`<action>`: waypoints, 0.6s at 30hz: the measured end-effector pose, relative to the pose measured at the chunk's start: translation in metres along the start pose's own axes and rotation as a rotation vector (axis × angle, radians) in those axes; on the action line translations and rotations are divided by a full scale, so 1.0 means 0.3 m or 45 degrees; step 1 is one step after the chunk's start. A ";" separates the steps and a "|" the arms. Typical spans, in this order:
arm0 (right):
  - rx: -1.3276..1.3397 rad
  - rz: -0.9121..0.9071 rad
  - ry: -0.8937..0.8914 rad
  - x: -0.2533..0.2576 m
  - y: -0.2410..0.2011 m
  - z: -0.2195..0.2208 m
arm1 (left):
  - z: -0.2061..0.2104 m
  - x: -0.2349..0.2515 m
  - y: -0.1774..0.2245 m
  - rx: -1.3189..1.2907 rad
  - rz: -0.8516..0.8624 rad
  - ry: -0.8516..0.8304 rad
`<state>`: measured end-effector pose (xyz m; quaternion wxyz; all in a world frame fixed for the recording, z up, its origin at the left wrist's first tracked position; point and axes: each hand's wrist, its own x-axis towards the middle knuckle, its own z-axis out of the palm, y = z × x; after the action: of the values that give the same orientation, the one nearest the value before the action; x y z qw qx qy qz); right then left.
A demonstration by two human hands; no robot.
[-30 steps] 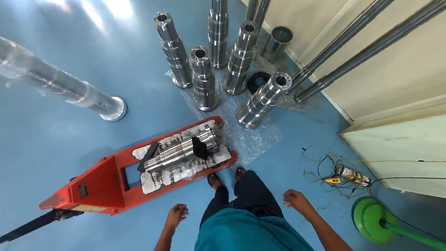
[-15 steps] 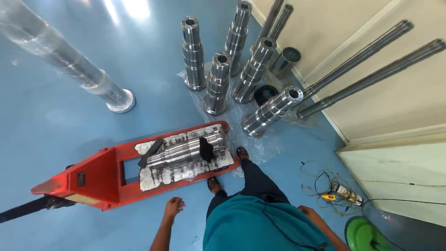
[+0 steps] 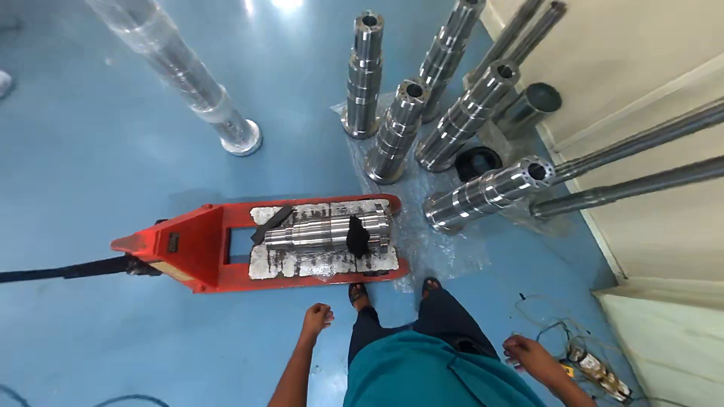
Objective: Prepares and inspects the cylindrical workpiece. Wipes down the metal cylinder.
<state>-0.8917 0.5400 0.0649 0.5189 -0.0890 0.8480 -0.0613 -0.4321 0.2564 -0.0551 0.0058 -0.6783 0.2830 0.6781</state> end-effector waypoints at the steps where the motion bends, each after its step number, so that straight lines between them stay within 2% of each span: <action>1: -0.011 -0.012 -0.027 0.040 -0.014 -0.014 | 0.006 -0.004 -0.010 -0.015 -0.016 0.018; 6: -0.145 -0.105 -0.277 0.222 -0.149 -0.004 | 0.112 0.022 -0.027 0.059 -0.104 0.053; 8: -0.067 -0.195 -0.335 0.357 -0.191 0.047 | 0.206 0.120 -0.008 0.114 -0.077 0.038; 10: 0.070 -0.240 -0.391 0.517 -0.196 0.160 | 0.303 0.275 -0.003 0.198 -0.038 0.045; 12: 0.158 -0.217 -0.428 0.701 -0.172 0.302 | 0.415 0.478 0.017 0.395 0.021 0.055; 14: 0.148 -0.104 -0.491 0.810 -0.089 0.450 | 0.525 0.625 0.034 0.665 0.096 0.098; 16: 0.166 -0.040 -0.567 0.901 -0.016 0.573 | 0.648 0.791 0.128 0.777 0.268 0.269; 18: 0.211 -0.020 -0.677 0.907 0.095 0.677 | 0.735 0.908 0.203 0.807 0.383 0.451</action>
<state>-0.8345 0.5071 -0.2695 0.7282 -0.0659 0.6734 -0.1089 -0.6799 0.1891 -0.3014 0.0667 -0.7003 0.5712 0.4228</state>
